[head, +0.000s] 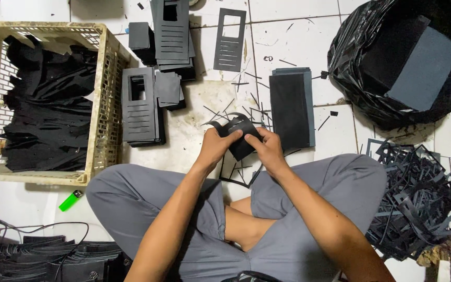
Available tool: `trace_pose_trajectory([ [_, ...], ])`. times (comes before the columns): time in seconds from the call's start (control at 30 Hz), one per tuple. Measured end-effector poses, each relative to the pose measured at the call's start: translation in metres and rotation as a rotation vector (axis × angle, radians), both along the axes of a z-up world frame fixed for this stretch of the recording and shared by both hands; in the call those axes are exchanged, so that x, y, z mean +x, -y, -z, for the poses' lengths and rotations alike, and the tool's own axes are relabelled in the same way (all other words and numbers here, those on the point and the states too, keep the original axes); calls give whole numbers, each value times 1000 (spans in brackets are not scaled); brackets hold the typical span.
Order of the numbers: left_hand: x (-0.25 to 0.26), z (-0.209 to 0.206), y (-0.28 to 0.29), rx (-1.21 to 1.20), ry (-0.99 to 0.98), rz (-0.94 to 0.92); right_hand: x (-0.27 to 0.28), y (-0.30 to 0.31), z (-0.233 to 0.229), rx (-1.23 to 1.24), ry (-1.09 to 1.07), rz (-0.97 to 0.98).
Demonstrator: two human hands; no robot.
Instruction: Trimming and cleaning excess waste strips from pre-cut leather components by hand.
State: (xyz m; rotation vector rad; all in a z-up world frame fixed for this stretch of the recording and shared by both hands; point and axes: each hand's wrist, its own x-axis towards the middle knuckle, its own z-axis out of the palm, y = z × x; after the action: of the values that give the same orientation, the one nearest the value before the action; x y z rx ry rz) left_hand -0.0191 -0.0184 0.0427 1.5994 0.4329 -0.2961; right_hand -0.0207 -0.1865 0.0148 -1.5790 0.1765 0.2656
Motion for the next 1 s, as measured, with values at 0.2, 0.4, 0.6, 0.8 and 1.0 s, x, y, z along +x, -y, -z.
trace_pose_trajectory([
  [0.2, -1, -3, 2, 26, 38, 2, -1, -1, -6, -1, 14, 23],
  [0.4, -7, 6, 11, -12, 64, -29, -3, -2, -5, -32, 49, 77],
  [0.6, -15, 4, 18, 44, 151, -79, 1, 2, 36, -233, 64, 76],
  [0.8, -2, 18, 9, -25, 57, -157, -4, -5, 7, 220, -97, 121],
  [1.0, 0, 5, 9, -84, 21, -166, -3, -2, -1, 240, -35, 89],
])
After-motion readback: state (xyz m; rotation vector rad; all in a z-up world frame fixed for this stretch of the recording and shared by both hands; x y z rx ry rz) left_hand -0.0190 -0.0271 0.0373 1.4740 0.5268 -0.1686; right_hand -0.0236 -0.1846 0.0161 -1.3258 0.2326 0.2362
